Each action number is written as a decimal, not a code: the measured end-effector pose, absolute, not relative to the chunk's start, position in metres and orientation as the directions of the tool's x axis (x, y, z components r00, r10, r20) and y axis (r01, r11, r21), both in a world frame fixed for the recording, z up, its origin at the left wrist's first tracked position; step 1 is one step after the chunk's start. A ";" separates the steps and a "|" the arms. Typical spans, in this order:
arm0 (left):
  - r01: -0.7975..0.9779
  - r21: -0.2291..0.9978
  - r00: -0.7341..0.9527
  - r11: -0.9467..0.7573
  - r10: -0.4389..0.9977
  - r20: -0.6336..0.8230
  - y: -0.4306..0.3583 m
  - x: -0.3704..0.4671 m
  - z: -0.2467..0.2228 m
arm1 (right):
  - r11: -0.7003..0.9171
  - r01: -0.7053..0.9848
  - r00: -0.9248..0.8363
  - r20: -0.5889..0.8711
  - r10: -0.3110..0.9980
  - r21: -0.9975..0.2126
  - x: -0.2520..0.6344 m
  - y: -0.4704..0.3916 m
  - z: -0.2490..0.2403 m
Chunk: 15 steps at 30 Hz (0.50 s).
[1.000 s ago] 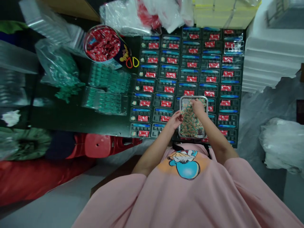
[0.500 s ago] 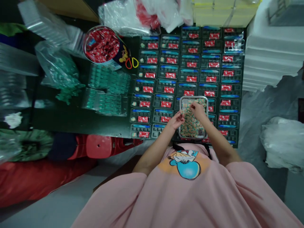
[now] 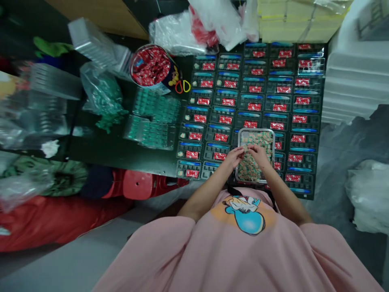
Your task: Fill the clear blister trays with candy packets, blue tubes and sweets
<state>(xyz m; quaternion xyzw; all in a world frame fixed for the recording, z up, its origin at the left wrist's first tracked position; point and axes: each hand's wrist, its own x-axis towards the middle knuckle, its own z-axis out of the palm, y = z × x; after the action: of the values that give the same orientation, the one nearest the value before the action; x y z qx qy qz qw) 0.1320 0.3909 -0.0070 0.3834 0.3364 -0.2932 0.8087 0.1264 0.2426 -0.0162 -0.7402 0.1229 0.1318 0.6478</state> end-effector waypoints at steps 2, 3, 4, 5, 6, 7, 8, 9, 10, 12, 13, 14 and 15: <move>0.730 0.434 0.605 0.529 -0.205 -0.769 0.391 0.132 -0.009 | -0.109 -0.372 0.928 -0.372 -0.021 -0.922 0.124 0.244 -0.016; 0.726 0.438 0.609 0.531 -0.199 -0.768 0.391 0.132 -0.011 | -0.096 -0.384 0.923 -0.383 -0.024 -0.918 0.123 0.245 -0.016; 0.722 0.442 0.611 0.533 -0.190 -0.768 0.392 0.132 -0.012 | -0.086 -0.392 0.920 -0.392 -0.026 -0.916 0.123 0.246 -0.016; 0.718 0.448 0.614 0.532 -0.184 -0.767 0.392 0.133 -0.013 | -0.081 -0.397 0.918 -0.396 -0.028 -0.914 0.123 0.247 -0.015; 0.718 0.452 0.616 0.529 -0.182 -0.766 0.393 0.133 -0.014 | -0.079 -0.397 0.918 -0.396 -0.031 -0.914 0.123 0.248 -0.015; 0.720 0.455 0.618 0.524 -0.184 -0.765 0.393 0.133 -0.015 | -0.081 -0.397 0.918 -0.395 -0.037 -0.914 0.123 0.250 -0.014; 0.722 0.460 0.620 0.518 -0.188 -0.762 0.394 0.133 -0.016 | -0.082 -0.399 0.917 -0.396 -0.044 -0.913 0.123 0.251 -0.014; 0.722 0.466 0.624 0.512 -0.191 -0.758 0.394 0.134 -0.016 | -0.081 -0.404 0.915 -0.401 -0.052 -0.911 0.123 0.253 -0.014; 0.721 0.473 0.630 0.506 -0.194 -0.752 0.395 0.134 -0.017 | -0.080 -0.413 0.910 -0.410 -0.060 -0.907 0.123 0.254 -0.013; 0.718 0.492 0.640 0.491 -0.189 -0.745 0.396 0.137 -0.016 | -0.084 -0.436 0.900 -0.430 -0.075 -0.896 0.123 0.257 -0.014; 0.718 0.505 0.645 0.480 -0.184 -0.742 0.398 0.140 -0.016 | -0.085 -0.441 0.897 -0.435 -0.082 -0.893 0.124 0.258 -0.014; 0.717 0.521 0.651 0.463 -0.177 -0.738 0.400 0.144 -0.015 | -0.093 -0.436 0.899 -0.430 -0.084 -0.895 0.124 0.259 -0.015; 0.715 0.543 0.659 0.440 -0.166 -0.733 0.404 0.151 -0.014 | -0.099 -0.427 0.904 -0.420 -0.084 -0.899 0.124 0.259 -0.015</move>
<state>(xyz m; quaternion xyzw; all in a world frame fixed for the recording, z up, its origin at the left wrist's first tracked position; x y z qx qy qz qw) 0.1510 0.4042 -0.0137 0.4503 0.3048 -0.2783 0.7918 0.1243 0.2595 -0.0152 -0.7292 0.1751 0.1325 0.6481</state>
